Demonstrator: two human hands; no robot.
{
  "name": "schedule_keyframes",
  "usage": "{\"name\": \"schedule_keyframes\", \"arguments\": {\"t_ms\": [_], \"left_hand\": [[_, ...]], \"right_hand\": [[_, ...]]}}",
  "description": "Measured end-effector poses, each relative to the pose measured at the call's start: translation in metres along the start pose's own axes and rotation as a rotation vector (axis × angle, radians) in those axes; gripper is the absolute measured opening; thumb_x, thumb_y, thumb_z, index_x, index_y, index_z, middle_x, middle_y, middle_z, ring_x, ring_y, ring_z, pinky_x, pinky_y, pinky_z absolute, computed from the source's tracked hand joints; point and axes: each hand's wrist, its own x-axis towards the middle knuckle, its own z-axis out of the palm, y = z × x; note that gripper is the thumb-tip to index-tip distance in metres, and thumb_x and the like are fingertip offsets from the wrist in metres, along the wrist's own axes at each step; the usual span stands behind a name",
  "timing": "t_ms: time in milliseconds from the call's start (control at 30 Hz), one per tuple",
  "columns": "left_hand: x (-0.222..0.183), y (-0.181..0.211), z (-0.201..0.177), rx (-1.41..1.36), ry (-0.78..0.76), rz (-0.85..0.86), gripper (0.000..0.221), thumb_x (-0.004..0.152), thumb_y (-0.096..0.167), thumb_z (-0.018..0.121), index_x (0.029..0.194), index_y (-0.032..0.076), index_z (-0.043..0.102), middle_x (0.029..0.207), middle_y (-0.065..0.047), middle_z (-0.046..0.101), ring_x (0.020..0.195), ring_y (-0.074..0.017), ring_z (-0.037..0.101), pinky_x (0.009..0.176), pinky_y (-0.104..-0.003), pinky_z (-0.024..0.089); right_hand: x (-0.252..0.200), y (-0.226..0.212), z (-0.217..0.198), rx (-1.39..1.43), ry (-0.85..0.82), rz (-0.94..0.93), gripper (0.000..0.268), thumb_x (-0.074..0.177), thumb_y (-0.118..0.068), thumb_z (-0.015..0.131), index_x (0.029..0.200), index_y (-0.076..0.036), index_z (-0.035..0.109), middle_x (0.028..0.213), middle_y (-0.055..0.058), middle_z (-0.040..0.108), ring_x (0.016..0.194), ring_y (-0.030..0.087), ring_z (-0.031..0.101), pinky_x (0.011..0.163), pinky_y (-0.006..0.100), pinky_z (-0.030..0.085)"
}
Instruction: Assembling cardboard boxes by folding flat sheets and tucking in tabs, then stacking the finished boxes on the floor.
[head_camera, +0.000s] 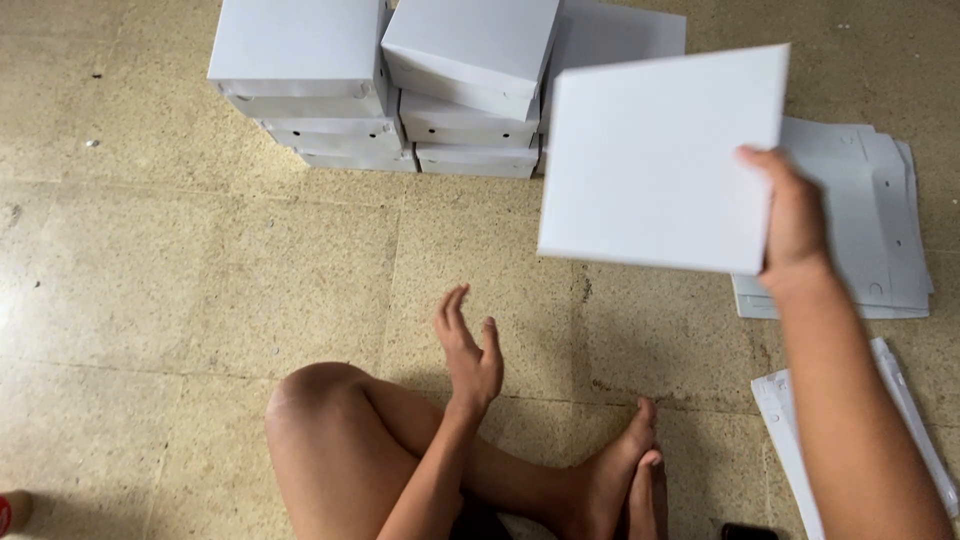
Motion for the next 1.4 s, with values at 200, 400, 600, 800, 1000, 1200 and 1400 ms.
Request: {"name": "schedule_keyframes", "arguments": {"t_ms": [200,400,600,800,1000,1200,1400], "left_hand": [[-0.036,-0.054,0.043,0.420,-0.544,-0.013,0.066,0.093,0.025,0.049,0.147,-0.008,0.029,0.155,-0.037,0.016,0.146,-0.0549,0.008,0.116,-0.068,-0.008],[-0.038,-0.064,0.049,0.653,-0.554,0.169,0.075,0.090,0.036,0.049,0.156,0.007,0.027,0.161,-0.022,0.025,0.150,-0.0368,0.019,0.122,-0.056,0.001],[-0.035,-0.065,0.055,0.617,-0.566,0.145,0.078,0.082,0.031,0.056,0.153,0.008,0.034,0.157,-0.023,0.033,0.148,-0.0390,0.026,0.122,-0.055,0.008],[-0.050,-0.109,0.066,0.701,-0.618,0.144,0.093,0.070,0.038,0.067,0.154,0.016,0.035,0.158,-0.021,0.032,0.150,-0.0371,0.025,0.123,-0.057,0.007],[-0.079,-0.161,0.076,0.868,-0.471,0.171,0.089,0.059,0.042,0.066,0.145,0.026,0.048,0.154,-0.009,0.044,0.147,-0.0313,0.037,0.127,-0.058,0.018],[-0.076,-0.170,0.077,0.791,-0.386,0.298,0.092,0.051,0.043,0.064,0.140,0.020,0.056,0.146,-0.018,0.053,0.133,-0.0382,0.052,0.117,-0.062,0.036],[-0.078,-0.183,0.079,0.791,-0.295,0.350,0.067,0.086,0.056,0.041,0.138,0.018,0.059,0.143,-0.021,0.056,0.129,-0.0377,0.055,0.111,-0.059,0.041]], "right_hand": [[0.127,-0.006,-0.028,0.140,0.043,-0.184,0.073,0.097,-0.054,0.047,0.150,-0.006,0.036,0.149,0.022,0.045,0.135,0.037,0.049,0.104,0.051,0.047],[0.232,-0.017,0.011,0.242,-0.008,0.027,0.092,0.083,-0.068,0.058,0.151,-0.011,0.035,0.155,0.019,0.041,0.138,0.040,0.046,0.106,0.055,0.047],[0.307,-0.002,0.037,-0.032,-0.044,-0.045,0.052,0.092,-0.061,0.059,0.104,-0.011,0.069,0.094,0.008,0.068,0.088,0.022,0.068,0.080,0.039,0.054],[0.295,0.009,-0.046,-0.743,-0.289,-0.183,0.090,0.096,-0.066,0.006,0.137,-0.001,0.052,0.156,0.022,0.036,0.130,0.036,0.054,0.118,0.062,0.024],[0.270,0.193,-0.106,-1.275,-0.210,-0.068,0.108,0.089,-0.081,0.041,0.147,0.010,0.027,0.122,0.037,0.050,0.098,0.044,0.061,0.070,0.048,0.059],[0.235,0.291,-0.081,-1.040,-0.131,0.095,0.135,0.075,-0.094,0.031,0.157,0.004,-0.012,0.147,0.051,-0.020,0.133,0.073,-0.009,0.103,0.083,0.008],[0.235,0.277,-0.081,-1.070,-0.351,0.031,0.088,0.106,-0.053,0.027,0.152,0.016,0.001,0.144,0.056,-0.007,0.128,0.076,0.011,0.107,0.068,0.029]]}}
